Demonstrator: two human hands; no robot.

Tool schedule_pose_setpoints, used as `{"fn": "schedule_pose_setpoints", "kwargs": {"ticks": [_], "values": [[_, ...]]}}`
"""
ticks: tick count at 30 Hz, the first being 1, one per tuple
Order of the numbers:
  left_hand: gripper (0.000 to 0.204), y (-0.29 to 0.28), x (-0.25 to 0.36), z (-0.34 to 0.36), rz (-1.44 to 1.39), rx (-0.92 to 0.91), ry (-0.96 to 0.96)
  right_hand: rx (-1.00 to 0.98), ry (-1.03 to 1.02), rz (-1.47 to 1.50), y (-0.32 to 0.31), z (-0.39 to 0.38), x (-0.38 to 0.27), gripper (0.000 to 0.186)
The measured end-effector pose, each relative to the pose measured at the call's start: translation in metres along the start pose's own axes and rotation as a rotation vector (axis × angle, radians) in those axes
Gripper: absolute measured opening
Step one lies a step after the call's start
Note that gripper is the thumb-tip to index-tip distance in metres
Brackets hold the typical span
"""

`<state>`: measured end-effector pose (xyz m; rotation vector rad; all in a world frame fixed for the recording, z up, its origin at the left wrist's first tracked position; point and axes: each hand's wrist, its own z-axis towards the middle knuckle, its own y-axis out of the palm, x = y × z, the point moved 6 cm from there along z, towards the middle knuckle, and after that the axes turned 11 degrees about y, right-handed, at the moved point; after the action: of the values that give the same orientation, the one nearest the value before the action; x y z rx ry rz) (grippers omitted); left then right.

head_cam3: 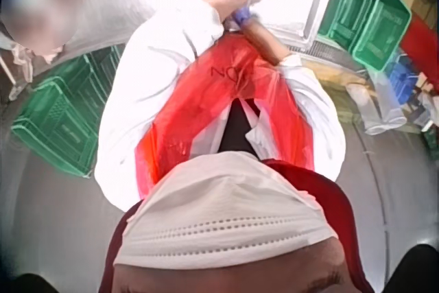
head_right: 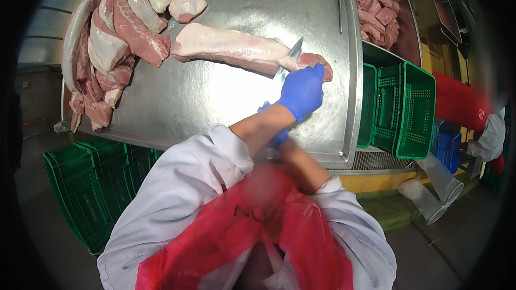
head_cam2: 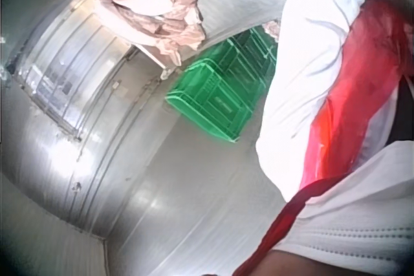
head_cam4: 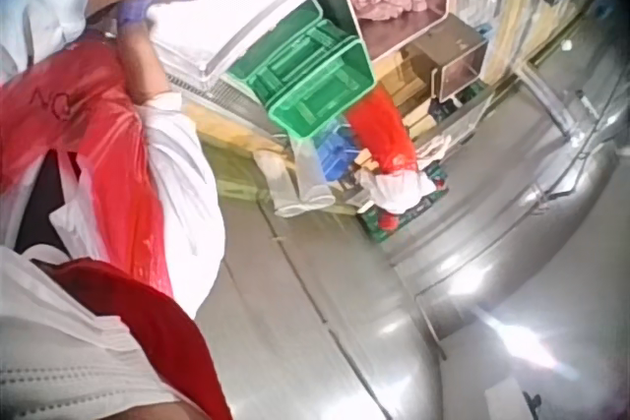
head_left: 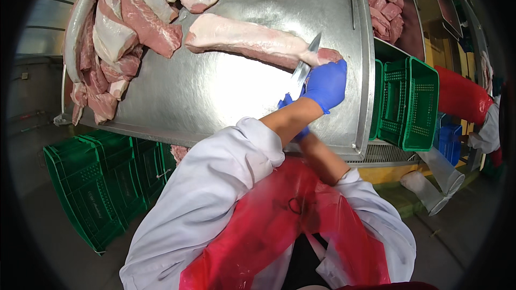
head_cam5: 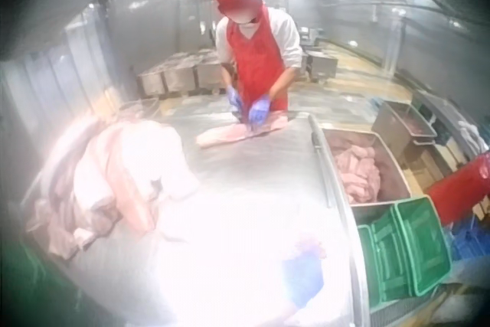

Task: The person uses a knife to trim fat and separate lean meat from a large piece of pork on a stainless steel table. They repeatedly cut, lift, and place trimmed pieces into a green crate while handling multiple cuts of meat.

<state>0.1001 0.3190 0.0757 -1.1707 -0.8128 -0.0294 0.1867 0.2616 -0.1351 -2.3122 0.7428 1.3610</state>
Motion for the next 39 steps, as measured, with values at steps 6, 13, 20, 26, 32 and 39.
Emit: {"fn": "schedule_pose_setpoints", "kwargs": {"ticks": [6, 13, 20, 26, 32, 39], "values": [[0.028, -0.027, 0.017, 0.007, -0.045, 0.089, 0.036, -0.047, 0.143, -0.028, 0.006, 0.032, -0.061, 0.053], [0.016, -0.043, 0.053, -0.001, -0.18, 0.105, 0.151, -0.114, 0.223, -0.059, 0.023, 0.038, -0.129, 0.077], [0.027, -0.081, 0.049, -0.009, -0.352, 0.168, 0.178, -0.06, 0.065, -0.181, 0.062, -0.011, -0.119, 0.083], [0.031, -0.098, 0.064, -0.014, -0.432, 0.184, 0.223, -0.135, 0.035, -0.101, 0.072, 0.038, -0.102, 0.074], [0.03, -0.116, 0.074, -0.022, -0.54, 0.276, 0.318, -0.156, 0.092, -0.016, 0.095, 0.024, -0.112, 0.079], [0.027, -0.139, 0.082, -0.017, -0.571, 0.371, 0.371, -0.262, 0.063, -0.055, 0.139, -0.051, -0.1, 0.092]]}}
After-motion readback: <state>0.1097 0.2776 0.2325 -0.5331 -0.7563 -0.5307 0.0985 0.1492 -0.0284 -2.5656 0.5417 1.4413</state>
